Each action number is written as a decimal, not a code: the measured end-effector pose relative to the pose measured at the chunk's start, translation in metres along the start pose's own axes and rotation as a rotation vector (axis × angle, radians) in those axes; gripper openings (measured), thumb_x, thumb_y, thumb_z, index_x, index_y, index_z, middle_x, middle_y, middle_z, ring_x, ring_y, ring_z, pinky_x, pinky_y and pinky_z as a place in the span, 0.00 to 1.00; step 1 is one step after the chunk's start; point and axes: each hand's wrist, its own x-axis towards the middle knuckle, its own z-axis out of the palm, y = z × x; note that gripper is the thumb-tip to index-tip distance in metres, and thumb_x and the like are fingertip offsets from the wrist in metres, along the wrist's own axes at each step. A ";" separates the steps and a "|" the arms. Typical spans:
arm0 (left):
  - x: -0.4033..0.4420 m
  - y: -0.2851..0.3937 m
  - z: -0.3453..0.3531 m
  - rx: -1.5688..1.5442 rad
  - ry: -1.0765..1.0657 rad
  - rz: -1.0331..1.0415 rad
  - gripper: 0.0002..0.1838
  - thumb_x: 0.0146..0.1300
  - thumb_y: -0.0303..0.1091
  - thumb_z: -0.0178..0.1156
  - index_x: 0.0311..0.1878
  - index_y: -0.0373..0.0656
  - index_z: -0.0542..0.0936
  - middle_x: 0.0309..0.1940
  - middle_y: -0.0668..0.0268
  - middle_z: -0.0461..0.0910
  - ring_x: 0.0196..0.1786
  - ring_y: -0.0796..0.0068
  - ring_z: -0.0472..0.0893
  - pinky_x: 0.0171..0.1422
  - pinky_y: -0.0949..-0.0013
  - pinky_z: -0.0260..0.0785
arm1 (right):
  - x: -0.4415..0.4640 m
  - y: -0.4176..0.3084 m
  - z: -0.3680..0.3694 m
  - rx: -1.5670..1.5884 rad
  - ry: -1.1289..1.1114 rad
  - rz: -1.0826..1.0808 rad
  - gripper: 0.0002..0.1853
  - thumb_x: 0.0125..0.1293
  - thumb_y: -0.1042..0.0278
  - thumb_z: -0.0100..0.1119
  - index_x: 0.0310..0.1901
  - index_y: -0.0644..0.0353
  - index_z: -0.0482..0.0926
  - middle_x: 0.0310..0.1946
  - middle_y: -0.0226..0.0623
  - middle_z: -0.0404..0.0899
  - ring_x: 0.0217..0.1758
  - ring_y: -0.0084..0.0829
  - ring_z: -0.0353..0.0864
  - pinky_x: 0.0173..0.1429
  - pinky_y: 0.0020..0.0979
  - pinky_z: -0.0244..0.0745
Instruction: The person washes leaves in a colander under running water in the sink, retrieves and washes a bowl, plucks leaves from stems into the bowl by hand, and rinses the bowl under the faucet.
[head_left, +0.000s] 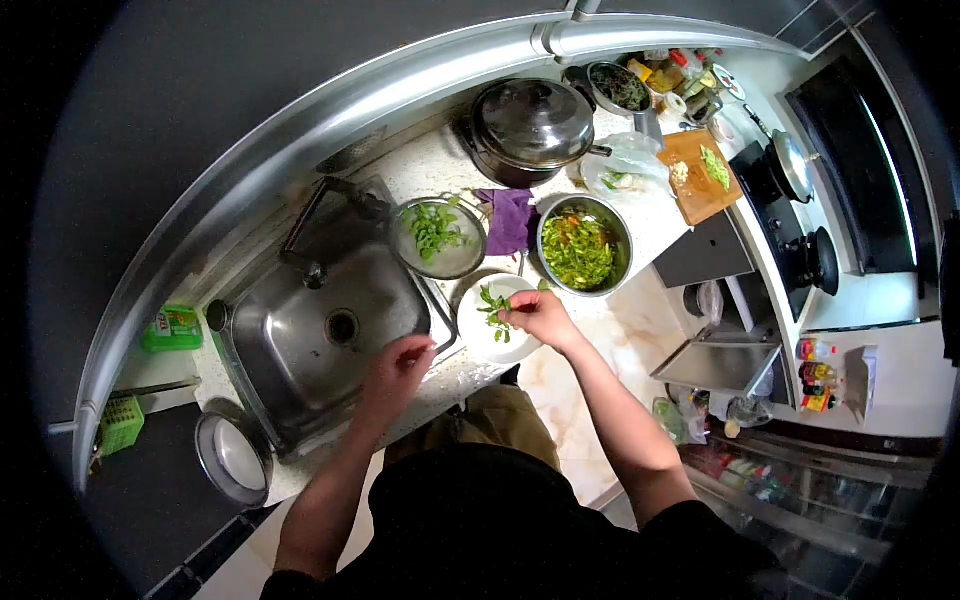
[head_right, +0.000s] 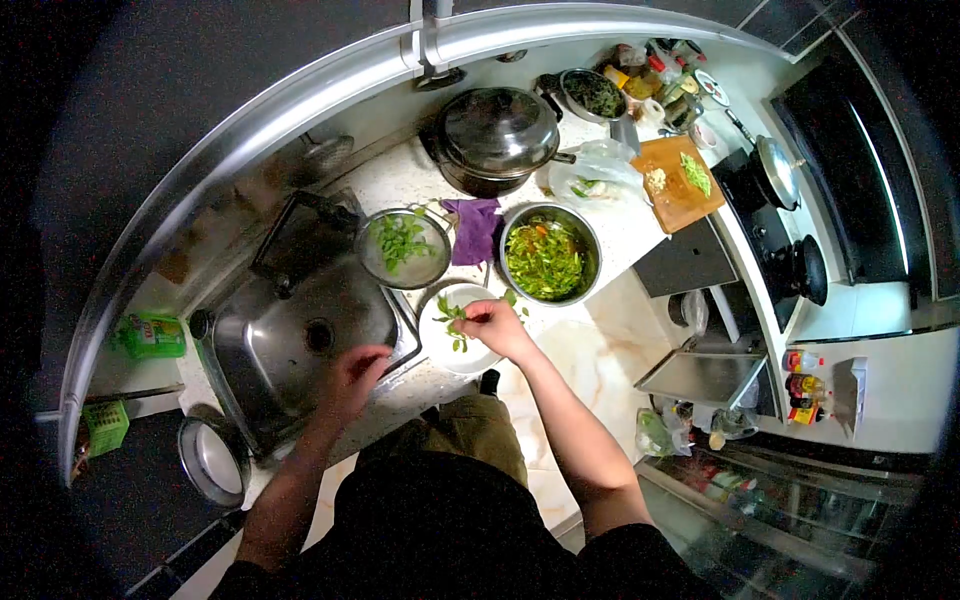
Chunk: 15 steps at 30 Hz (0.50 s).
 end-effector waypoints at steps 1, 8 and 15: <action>0.018 -0.002 0.012 0.010 -0.055 0.088 0.11 0.65 0.34 0.64 0.46 0.39 0.82 0.34 0.70 0.83 0.37 0.81 0.80 0.45 0.75 0.73 | -0.010 -0.022 -0.006 -0.005 0.005 0.002 0.06 0.61 0.69 0.69 0.31 0.61 0.83 0.25 0.24 0.81 0.27 0.15 0.74 0.34 0.21 0.69; 0.062 0.074 0.063 -0.420 -0.238 0.080 0.12 0.65 0.30 0.63 0.49 0.35 0.79 0.40 0.68 0.82 0.44 0.81 0.79 0.50 0.75 0.72 | -0.055 -0.115 -0.032 0.322 -0.162 -0.064 0.07 0.65 0.75 0.62 0.44 0.64 0.82 0.31 0.27 0.82 0.30 0.16 0.75 0.37 0.20 0.70; 0.039 0.153 0.059 -0.530 -0.181 0.164 0.07 0.62 0.24 0.63 0.43 0.37 0.79 0.39 0.69 0.82 0.44 0.82 0.79 0.51 0.76 0.70 | -0.086 -0.168 -0.044 0.533 -0.186 -0.276 0.12 0.63 0.81 0.63 0.49 0.65 0.81 0.41 0.33 0.85 0.42 0.18 0.83 0.42 0.20 0.76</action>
